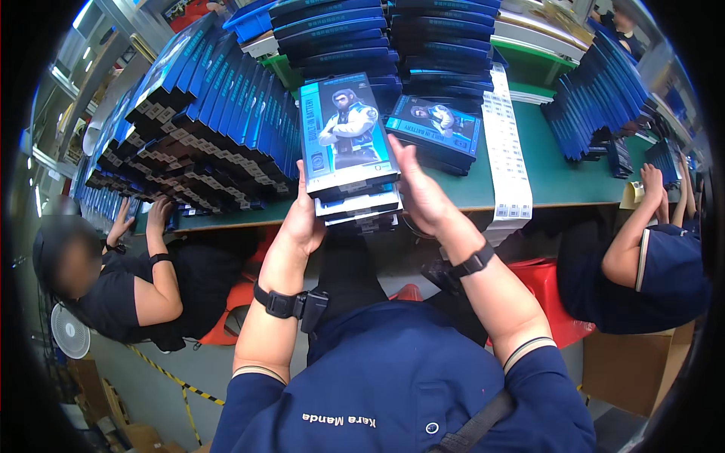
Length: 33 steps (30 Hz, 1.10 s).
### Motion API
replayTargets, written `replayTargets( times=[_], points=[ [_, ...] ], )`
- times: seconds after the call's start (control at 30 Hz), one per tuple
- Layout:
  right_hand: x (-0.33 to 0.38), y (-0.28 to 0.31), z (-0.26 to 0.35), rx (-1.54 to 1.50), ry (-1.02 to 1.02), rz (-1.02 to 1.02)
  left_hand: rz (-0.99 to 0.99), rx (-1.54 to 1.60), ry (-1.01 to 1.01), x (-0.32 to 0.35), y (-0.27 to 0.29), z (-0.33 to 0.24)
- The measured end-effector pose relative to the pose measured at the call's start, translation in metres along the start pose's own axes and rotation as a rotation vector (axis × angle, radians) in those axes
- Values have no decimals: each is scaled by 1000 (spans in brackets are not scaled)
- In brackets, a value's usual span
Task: Apply adhesive security labels to product boxes and stack them into neat bundles on an assembly line shelf.
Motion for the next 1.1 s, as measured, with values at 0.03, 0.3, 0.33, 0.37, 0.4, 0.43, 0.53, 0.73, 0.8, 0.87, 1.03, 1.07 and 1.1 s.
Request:
replayTargets(
  times=[0.03, 0.3, 0.33, 0.37, 0.4, 0.43, 0.53, 0.73, 0.8, 0.87, 1.03, 1.07, 1.1],
  points=[
    [-12, -1, -12, 7, 83, -21, 2, -26, 9, -4, -3, 1],
    [-9, -13, 0, 30, 206, -118, 13, 8, 12, -17, 15, 0],
    [-1, -15, 10, -5, 123, -109, 32, 22, 27, -15, 22, 0],
    [2, -19, 16, -4, 116, -115, 33, 27, 34, -15, 22, -1],
    [4, -22, 22, -4, 147, -103, 63, 34, -7, -16, 21, -4],
    [3, -22, 24, -5, 177, -92, 91, 42, -47, -16, 19, -7],
    [-14, -23, 19, 57, 251, 26, 135, 33, -17, -19, 9, -15],
    [-34, 8, -11, -13, 229, 63, 165, 58, -2, -38, 54, 21],
    [-28, 7, -32, -200, 107, 131, 178, 142, 18, -37, 53, 41],
    [-18, -12, -34, -134, 143, 70, 140, 75, -21, -25, 44, 45],
    [-4, -10, -42, -192, 83, 14, 106, 189, -50, -11, 22, 55],
    [4, -13, -38, -237, 55, -14, 99, 210, -35, -7, 18, 58],
    [12, -14, -41, -235, 66, -11, 127, 124, -104, -1, 25, 71]
  ],
)
Point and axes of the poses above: each hand's wrist, its own x-axis away from the middle knuckle, its own y-axis out of the back of the hand, z = x × y, the point moved 2 cm from there along -x, towards the middle knuckle, and after that the axes turned 3 degrees about z, right-handed, at the moved point
